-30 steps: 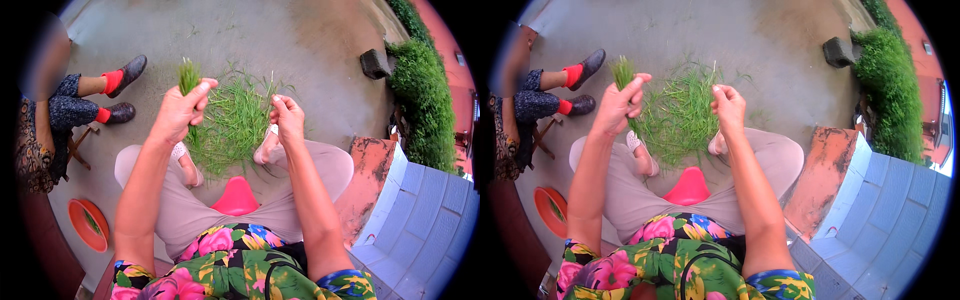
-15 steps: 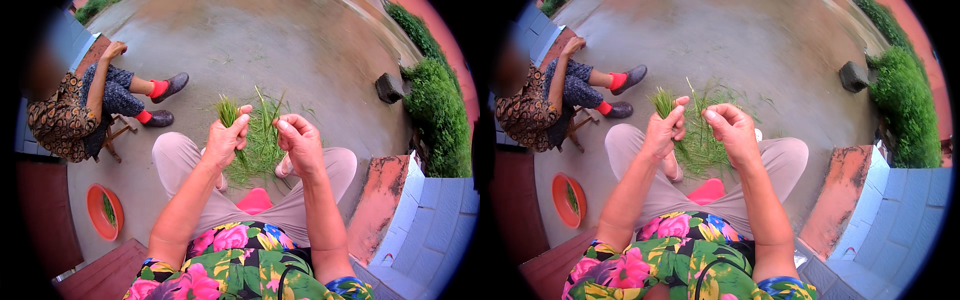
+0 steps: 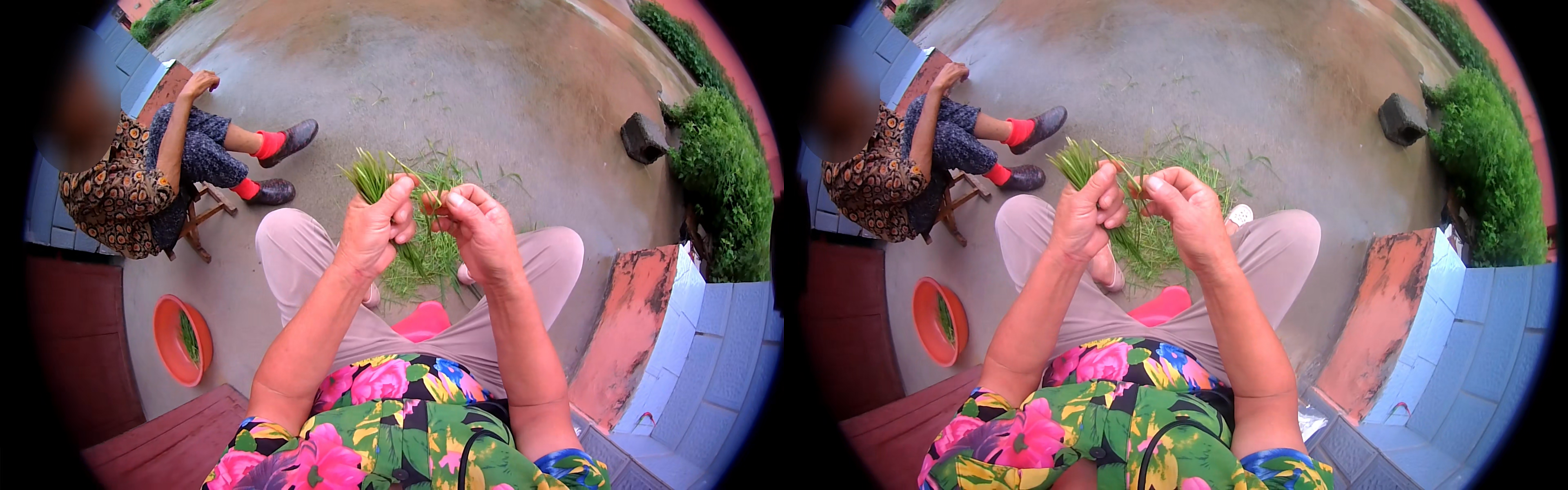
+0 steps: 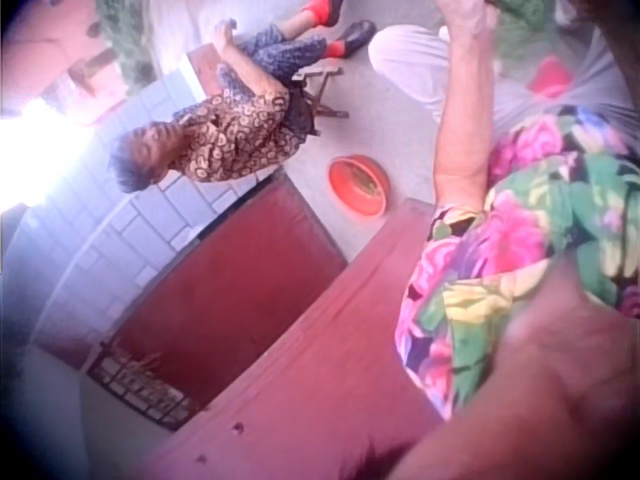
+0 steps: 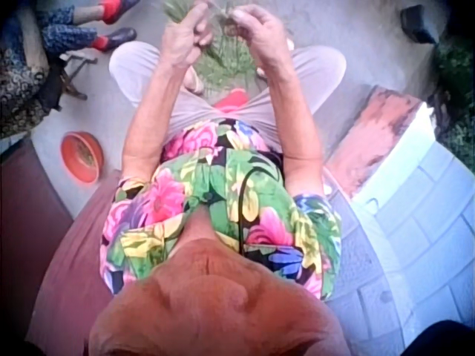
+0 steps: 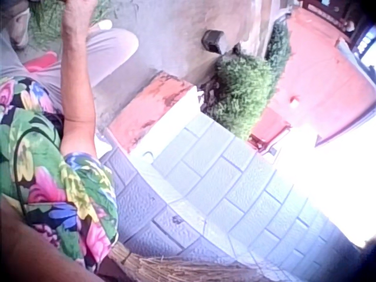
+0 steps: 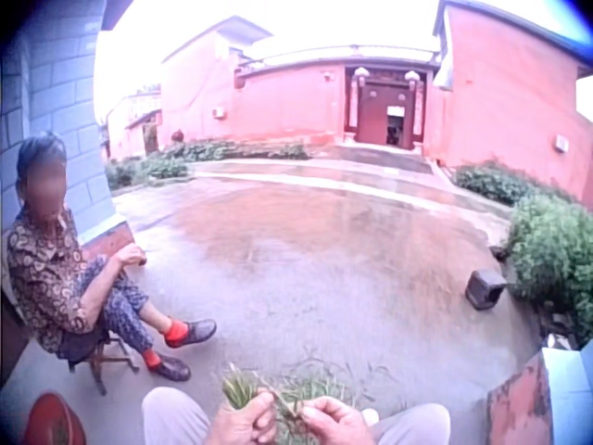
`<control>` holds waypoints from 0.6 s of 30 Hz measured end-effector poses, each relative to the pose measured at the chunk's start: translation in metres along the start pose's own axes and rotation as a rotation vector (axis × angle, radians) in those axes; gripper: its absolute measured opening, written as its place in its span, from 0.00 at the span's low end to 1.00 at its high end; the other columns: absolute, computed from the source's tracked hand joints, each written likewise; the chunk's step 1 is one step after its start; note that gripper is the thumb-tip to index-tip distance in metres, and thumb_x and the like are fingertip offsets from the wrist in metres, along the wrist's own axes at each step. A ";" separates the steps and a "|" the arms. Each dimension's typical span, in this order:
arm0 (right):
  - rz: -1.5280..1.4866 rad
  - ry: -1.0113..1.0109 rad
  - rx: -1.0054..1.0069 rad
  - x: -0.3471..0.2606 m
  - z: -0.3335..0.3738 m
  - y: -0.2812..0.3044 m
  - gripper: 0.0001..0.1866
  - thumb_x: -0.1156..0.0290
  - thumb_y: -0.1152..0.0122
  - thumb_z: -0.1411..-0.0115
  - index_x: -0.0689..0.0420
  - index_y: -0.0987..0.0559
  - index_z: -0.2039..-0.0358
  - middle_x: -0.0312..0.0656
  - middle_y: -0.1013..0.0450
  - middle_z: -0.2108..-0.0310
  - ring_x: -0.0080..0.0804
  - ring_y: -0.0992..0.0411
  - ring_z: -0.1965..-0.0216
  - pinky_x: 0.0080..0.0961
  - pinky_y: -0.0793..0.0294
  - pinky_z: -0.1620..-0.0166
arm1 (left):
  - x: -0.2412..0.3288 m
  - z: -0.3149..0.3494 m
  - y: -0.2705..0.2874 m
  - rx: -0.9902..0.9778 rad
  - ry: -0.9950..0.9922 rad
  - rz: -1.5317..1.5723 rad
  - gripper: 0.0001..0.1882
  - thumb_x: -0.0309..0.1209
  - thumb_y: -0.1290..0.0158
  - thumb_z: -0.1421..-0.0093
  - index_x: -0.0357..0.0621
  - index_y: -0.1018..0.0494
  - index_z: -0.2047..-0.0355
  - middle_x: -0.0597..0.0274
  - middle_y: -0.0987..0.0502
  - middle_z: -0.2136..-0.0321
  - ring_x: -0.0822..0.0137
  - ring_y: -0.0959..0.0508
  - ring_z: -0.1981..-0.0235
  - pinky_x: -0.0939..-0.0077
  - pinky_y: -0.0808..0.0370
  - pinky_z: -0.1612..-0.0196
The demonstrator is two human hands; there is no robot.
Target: The person holds a bundle of green grass stalks in one hand while using the other hand to pull out individual blades, one at a time, and place them onto a pile on the ground.
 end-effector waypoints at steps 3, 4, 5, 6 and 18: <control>-0.143 -0.012 0.019 0.004 -0.002 0.006 0.05 0.72 0.49 0.47 0.58 0.32 0.72 0.38 0.30 0.73 0.24 0.31 0.70 0.20 0.33 0.66 | 0.002 0.002 -0.004 0.065 -0.006 -0.027 0.08 0.32 0.54 0.45 0.41 0.34 0.70 0.74 0.42 0.89 0.82 0.46 0.91 0.87 0.47 0.88; -0.203 0.000 -0.005 0.005 -0.004 0.007 0.05 0.73 0.49 0.48 0.58 0.33 0.71 0.40 0.30 0.73 0.26 0.30 0.69 0.21 0.32 0.65 | 0.004 0.003 -0.004 0.059 -0.013 -0.041 0.08 0.32 0.54 0.45 0.41 0.34 0.70 0.74 0.41 0.89 0.82 0.46 0.91 0.87 0.47 0.88; -0.205 -0.002 -0.002 0.006 -0.005 0.008 0.05 0.73 0.49 0.48 0.58 0.33 0.71 0.40 0.30 0.73 0.26 0.30 0.69 0.21 0.32 0.65 | 0.006 0.003 -0.003 0.054 -0.021 -0.054 0.07 0.32 0.54 0.45 0.41 0.34 0.71 0.74 0.41 0.89 0.82 0.46 0.92 0.87 0.47 0.88; -0.217 0.022 0.038 0.007 -0.006 0.010 0.07 0.74 0.49 0.48 0.58 0.35 0.68 0.40 0.31 0.74 0.26 0.31 0.71 0.21 0.32 0.68 | 0.008 0.004 -0.003 0.056 -0.018 -0.054 0.07 0.32 0.54 0.45 0.41 0.34 0.71 0.74 0.41 0.89 0.82 0.46 0.92 0.87 0.47 0.88; -0.148 0.186 0.255 -0.001 -0.018 0.046 0.09 0.68 0.53 0.43 0.58 0.34 0.64 0.34 0.37 0.82 0.14 0.47 0.89 0.11 0.48 0.89 | 0.032 0.014 0.014 0.096 -0.078 -0.187 0.05 0.29 0.53 0.47 0.40 0.33 0.74 0.71 0.40 0.89 0.81 0.45 0.92 0.87 0.46 0.89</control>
Point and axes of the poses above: each hand's wrist, its own z-axis away from the middle knuckle, its own y-axis out of the back of the hand, x = y × z, the point moved 2 cm from there along -z, towards the middle knuckle
